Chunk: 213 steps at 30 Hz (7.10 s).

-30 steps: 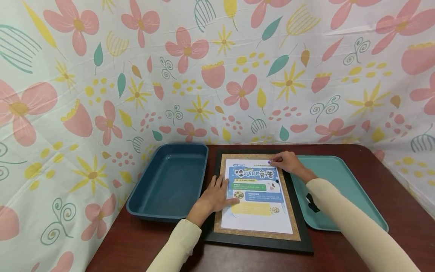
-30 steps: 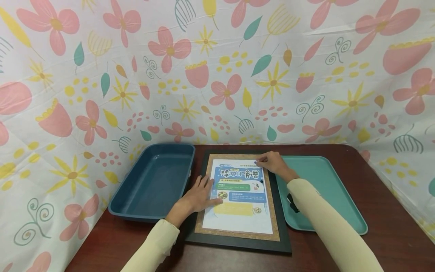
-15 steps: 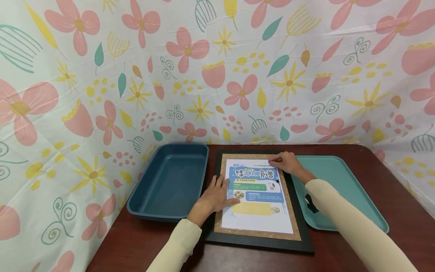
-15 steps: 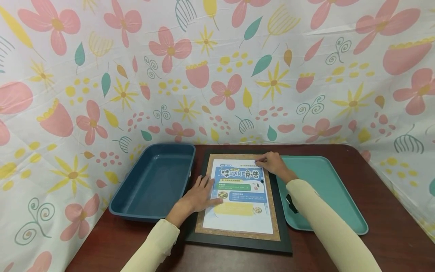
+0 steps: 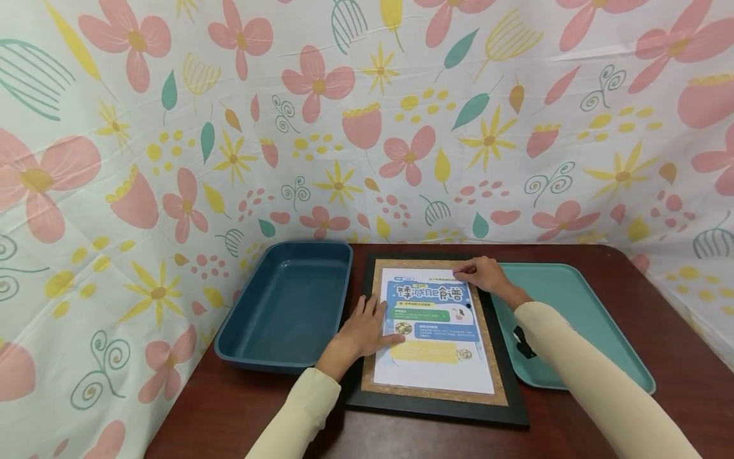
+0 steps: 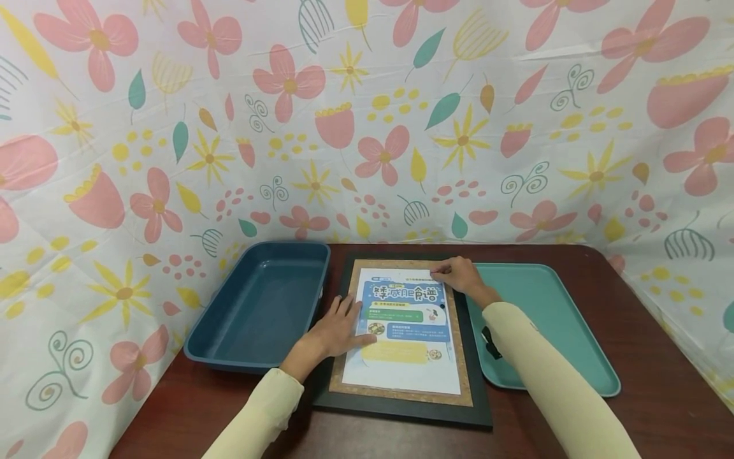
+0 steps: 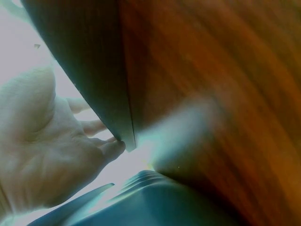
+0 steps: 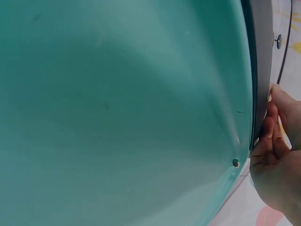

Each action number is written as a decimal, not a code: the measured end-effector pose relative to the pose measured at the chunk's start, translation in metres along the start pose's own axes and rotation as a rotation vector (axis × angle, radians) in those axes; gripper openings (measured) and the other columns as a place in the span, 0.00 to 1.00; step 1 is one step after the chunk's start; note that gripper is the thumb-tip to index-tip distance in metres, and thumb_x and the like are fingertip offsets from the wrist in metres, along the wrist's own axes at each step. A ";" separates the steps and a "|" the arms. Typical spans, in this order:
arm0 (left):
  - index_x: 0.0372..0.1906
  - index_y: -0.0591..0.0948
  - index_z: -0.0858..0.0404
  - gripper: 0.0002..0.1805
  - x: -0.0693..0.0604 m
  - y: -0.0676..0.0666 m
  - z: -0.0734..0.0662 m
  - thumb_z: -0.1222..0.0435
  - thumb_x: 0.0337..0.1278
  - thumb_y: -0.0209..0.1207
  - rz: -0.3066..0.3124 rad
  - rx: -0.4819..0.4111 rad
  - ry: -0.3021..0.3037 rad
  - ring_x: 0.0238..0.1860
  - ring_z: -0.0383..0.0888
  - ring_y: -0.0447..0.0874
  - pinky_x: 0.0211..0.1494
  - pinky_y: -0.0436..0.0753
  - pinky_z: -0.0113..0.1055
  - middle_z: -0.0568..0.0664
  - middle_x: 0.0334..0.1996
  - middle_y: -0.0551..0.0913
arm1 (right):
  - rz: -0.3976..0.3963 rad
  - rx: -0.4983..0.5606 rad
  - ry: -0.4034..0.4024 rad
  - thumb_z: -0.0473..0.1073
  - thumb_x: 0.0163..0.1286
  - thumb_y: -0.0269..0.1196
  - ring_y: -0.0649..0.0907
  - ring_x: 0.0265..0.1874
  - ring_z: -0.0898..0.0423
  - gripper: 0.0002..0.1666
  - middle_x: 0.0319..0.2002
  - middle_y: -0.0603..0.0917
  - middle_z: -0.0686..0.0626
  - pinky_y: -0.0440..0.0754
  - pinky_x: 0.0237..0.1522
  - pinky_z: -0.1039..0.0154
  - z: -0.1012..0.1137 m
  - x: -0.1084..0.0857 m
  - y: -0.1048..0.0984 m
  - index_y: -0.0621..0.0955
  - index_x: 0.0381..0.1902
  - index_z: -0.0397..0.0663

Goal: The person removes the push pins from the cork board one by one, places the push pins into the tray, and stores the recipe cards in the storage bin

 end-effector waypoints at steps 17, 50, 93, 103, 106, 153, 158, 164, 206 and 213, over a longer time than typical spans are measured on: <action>0.84 0.54 0.61 0.54 -0.001 -0.001 -0.001 0.32 0.67 0.55 0.000 0.014 -0.003 0.83 0.62 0.40 0.79 0.59 0.56 0.58 0.84 0.46 | 0.009 -0.023 0.014 0.44 0.71 0.71 0.86 0.35 0.51 0.11 0.41 0.91 0.43 0.83 0.40 0.53 0.003 -0.001 0.001 0.91 0.45 0.42; 0.84 0.54 0.59 0.53 -0.001 -0.001 -0.002 0.32 0.67 0.55 0.021 0.009 -0.015 0.83 0.61 0.40 0.79 0.59 0.56 0.58 0.84 0.44 | 0.015 0.022 0.049 0.43 0.73 0.69 0.81 0.34 0.50 0.12 0.42 0.90 0.42 0.81 0.41 0.54 0.004 -0.004 0.002 0.90 0.46 0.40; 0.84 0.53 0.59 0.54 0.000 0.003 -0.001 0.31 0.67 0.54 0.032 0.038 -0.022 0.83 0.61 0.40 0.79 0.59 0.55 0.58 0.84 0.44 | 0.016 0.013 -0.035 0.39 0.73 0.68 0.79 0.31 0.53 0.07 0.36 0.88 0.45 0.78 0.40 0.54 0.007 -0.009 0.007 0.88 0.42 0.39; 0.85 0.52 0.58 0.54 0.001 0.003 0.002 0.31 0.68 0.52 0.033 0.036 -0.024 0.84 0.61 0.38 0.80 0.58 0.55 0.57 0.85 0.42 | 0.006 0.034 -0.043 0.39 0.73 0.68 0.78 0.31 0.53 0.07 0.35 0.87 0.46 0.76 0.39 0.56 0.007 -0.005 0.006 0.88 0.42 0.40; 0.85 0.52 0.59 0.53 0.001 0.003 0.001 0.31 0.68 0.52 0.032 0.037 -0.021 0.84 0.61 0.38 0.80 0.58 0.55 0.58 0.85 0.42 | 0.007 0.033 -0.048 0.39 0.73 0.68 0.78 0.31 0.53 0.07 0.35 0.87 0.46 0.75 0.38 0.56 0.008 -0.004 0.004 0.88 0.42 0.39; 0.85 0.52 0.58 0.53 0.004 0.005 0.002 0.31 0.68 0.52 0.029 0.044 -0.028 0.84 0.61 0.38 0.80 0.58 0.55 0.56 0.85 0.42 | -0.037 0.002 -0.009 0.42 0.72 0.70 0.87 0.41 0.42 0.12 0.42 0.90 0.38 0.85 0.45 0.45 -0.011 -0.013 -0.030 0.90 0.43 0.37; 0.85 0.53 0.58 0.53 0.003 0.004 0.002 0.31 0.68 0.52 0.022 0.041 -0.021 0.84 0.61 0.39 0.80 0.58 0.55 0.57 0.85 0.43 | -0.042 -0.010 -0.008 0.40 0.72 0.69 0.87 0.42 0.40 0.10 0.41 0.90 0.38 0.85 0.48 0.41 -0.017 -0.017 -0.038 0.89 0.43 0.37; 0.85 0.52 0.58 0.53 0.002 0.003 0.001 0.31 0.68 0.52 0.027 0.026 -0.018 0.84 0.61 0.38 0.80 0.58 0.56 0.56 0.85 0.42 | -0.048 -0.016 -0.018 0.39 0.72 0.69 0.87 0.41 0.39 0.10 0.41 0.90 0.36 0.84 0.48 0.40 -0.025 -0.021 -0.047 0.89 0.42 0.35; 0.85 0.51 0.59 0.53 0.003 0.003 -0.002 0.32 0.69 0.52 0.033 0.039 -0.016 0.84 0.61 0.37 0.81 0.56 0.55 0.57 0.85 0.42 | -0.041 -0.013 -0.020 0.34 0.70 0.69 0.86 0.36 0.42 0.09 0.38 0.89 0.35 0.85 0.42 0.43 -0.049 -0.042 -0.048 0.88 0.41 0.30; 0.85 0.52 0.60 0.53 0.001 -0.001 -0.003 0.32 0.69 0.53 0.023 0.034 -0.010 0.83 0.62 0.39 0.80 0.57 0.56 0.58 0.84 0.43 | -0.034 0.002 -0.022 0.33 0.70 0.69 0.85 0.35 0.44 0.09 0.37 0.89 0.35 0.86 0.43 0.41 -0.049 -0.041 -0.047 0.88 0.43 0.29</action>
Point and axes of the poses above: each hand's wrist, its own x-axis towards the middle knuckle, its own y-axis out of the palm, z = x × y, the point moved 8 cm from there along x, towards the middle knuckle
